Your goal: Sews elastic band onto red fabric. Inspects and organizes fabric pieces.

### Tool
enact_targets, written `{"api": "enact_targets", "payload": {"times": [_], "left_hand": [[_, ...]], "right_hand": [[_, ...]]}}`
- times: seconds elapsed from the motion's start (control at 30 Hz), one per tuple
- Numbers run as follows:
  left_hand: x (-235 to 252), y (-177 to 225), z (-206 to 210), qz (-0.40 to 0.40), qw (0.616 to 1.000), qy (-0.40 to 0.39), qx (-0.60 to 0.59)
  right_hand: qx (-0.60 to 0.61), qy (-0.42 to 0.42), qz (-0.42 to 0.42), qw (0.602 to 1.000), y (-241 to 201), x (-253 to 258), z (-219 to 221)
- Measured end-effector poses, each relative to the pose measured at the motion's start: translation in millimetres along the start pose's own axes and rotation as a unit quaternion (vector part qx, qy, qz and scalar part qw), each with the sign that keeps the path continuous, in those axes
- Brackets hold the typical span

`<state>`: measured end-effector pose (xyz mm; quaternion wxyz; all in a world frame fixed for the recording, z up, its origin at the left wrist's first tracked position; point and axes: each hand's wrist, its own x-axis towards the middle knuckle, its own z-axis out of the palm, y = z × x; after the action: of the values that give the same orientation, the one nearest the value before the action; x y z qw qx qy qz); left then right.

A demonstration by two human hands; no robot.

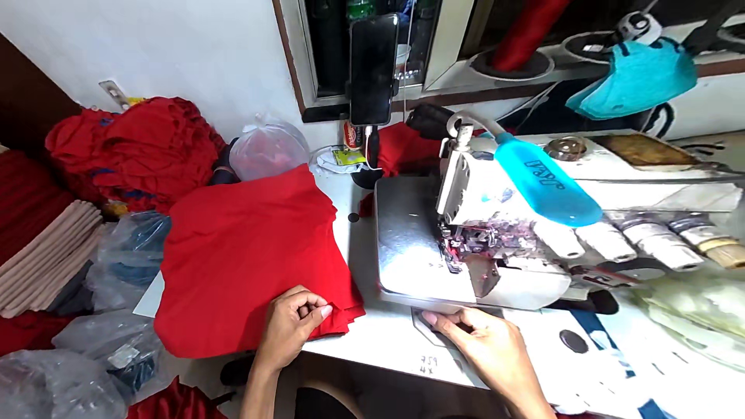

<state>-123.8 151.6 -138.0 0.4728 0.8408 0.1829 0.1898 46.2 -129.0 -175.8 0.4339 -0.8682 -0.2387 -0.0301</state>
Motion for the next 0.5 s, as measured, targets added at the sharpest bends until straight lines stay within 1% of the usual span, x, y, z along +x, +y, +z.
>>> {"api": "enact_targets", "payload": {"times": [0.13,0.27,0.5], "left_hand": [[-0.6,-0.8,1.0,0.005,1.000,0.005,0.003],[-0.9,-3.0,2.1,0.009,1.000,0.012,0.010],[-2.2,0.4,1.0,0.009,1.000,0.008,0.019]], "right_hand": [[0.003,-0.011,0.005,1.000,-2.6,0.2,-2.3],[0.009,-0.061,0.004,0.998,-12.5,0.5,-12.8],[0.014,-0.106,0.006,0.994,-15.9,1.4,-17.0]]}}
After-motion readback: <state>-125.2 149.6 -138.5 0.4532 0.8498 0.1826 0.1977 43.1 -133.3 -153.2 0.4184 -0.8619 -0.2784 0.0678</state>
